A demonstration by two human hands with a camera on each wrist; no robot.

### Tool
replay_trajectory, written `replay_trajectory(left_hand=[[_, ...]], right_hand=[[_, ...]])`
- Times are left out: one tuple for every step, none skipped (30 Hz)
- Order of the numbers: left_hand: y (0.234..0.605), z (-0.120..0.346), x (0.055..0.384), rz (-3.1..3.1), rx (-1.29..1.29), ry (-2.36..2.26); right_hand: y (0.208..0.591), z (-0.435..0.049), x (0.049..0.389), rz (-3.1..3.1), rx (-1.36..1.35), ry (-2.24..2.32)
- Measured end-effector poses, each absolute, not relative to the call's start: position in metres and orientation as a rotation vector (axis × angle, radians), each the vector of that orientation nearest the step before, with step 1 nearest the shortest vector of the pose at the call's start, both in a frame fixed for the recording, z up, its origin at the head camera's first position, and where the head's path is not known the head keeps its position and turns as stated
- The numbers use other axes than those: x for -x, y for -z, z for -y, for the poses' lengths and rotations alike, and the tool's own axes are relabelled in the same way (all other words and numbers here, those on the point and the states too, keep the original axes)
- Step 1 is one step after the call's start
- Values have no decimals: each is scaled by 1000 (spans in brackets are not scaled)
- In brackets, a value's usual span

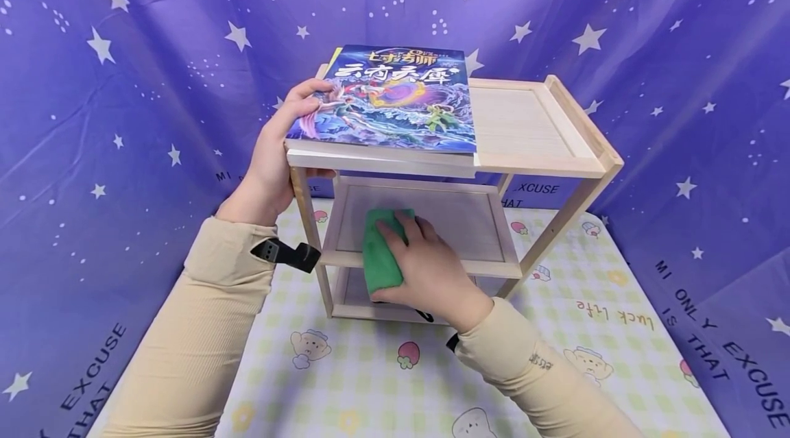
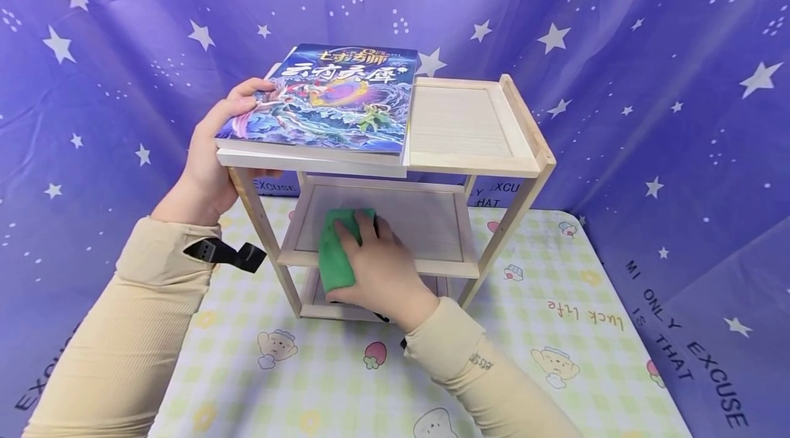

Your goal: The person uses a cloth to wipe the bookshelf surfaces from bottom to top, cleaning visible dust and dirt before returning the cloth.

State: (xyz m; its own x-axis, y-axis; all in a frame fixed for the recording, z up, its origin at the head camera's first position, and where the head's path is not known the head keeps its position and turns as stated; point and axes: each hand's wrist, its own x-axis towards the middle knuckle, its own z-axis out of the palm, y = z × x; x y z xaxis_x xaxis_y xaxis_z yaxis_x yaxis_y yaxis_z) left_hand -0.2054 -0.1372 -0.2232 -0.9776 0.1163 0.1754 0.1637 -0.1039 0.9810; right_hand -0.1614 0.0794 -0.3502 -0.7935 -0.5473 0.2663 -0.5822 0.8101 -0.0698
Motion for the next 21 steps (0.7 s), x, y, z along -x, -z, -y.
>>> replay_trajectory(left_hand=[[223,137,205,2079,325,2289],[223,137,205,2077,325,2289],[224,137,205,2076,324,2290],[224,137,205,2073,324,2292],[224,137,205,2071,324,2294],[224,137,205,2069,325,2296],[224,137,205,2068,327,2296],[224,137,205,2066,328,2296],[224,137,205,2064,329,2297],[223,137,205,2064,329,2297],[223,136,206,2065,328,2295],[223,136,206,2065,326,2294],[223,136,206,2065,325,2293],[223,136,206,2064,322,2292],[223,136,206,2063,321,2292],[223,136,206,2062,320,2292],[223,136,206,2061,321,2293],[223,136,205,2060,321,2293],[223,136,205,2059,321,2294],[223,136,205,2059,319,2294],[223,136,205,2061,317,2293]], right_hand=[[352,-78,161,2750,-874,-224],[354,-76,161,2734,-877,-230],[356,-75,160,2715,-881,-228],[357,-73,160,2692,-887,-220],[359,-72,160,2665,-894,-206],[361,-70,160,2633,-902,-188],[363,-68,159,2601,-908,-170],[365,-67,159,2568,-913,-152],[367,-65,159,2536,-915,-133],[368,-64,159,2508,-916,-117],[369,-63,159,2486,-916,-106],[370,-62,160,2467,-916,-91],[371,-60,160,2451,-915,-81],[372,-59,160,2438,-914,-67],[373,-58,160,2427,-913,-58],[373,-57,160,2418,-912,-49],[374,-56,161,2410,-912,-45],[375,-55,161,2402,-913,-40],[375,-54,161,2396,-913,-36],[376,-53,161,2391,-913,-30],[376,-52,161,2387,-914,-25]])
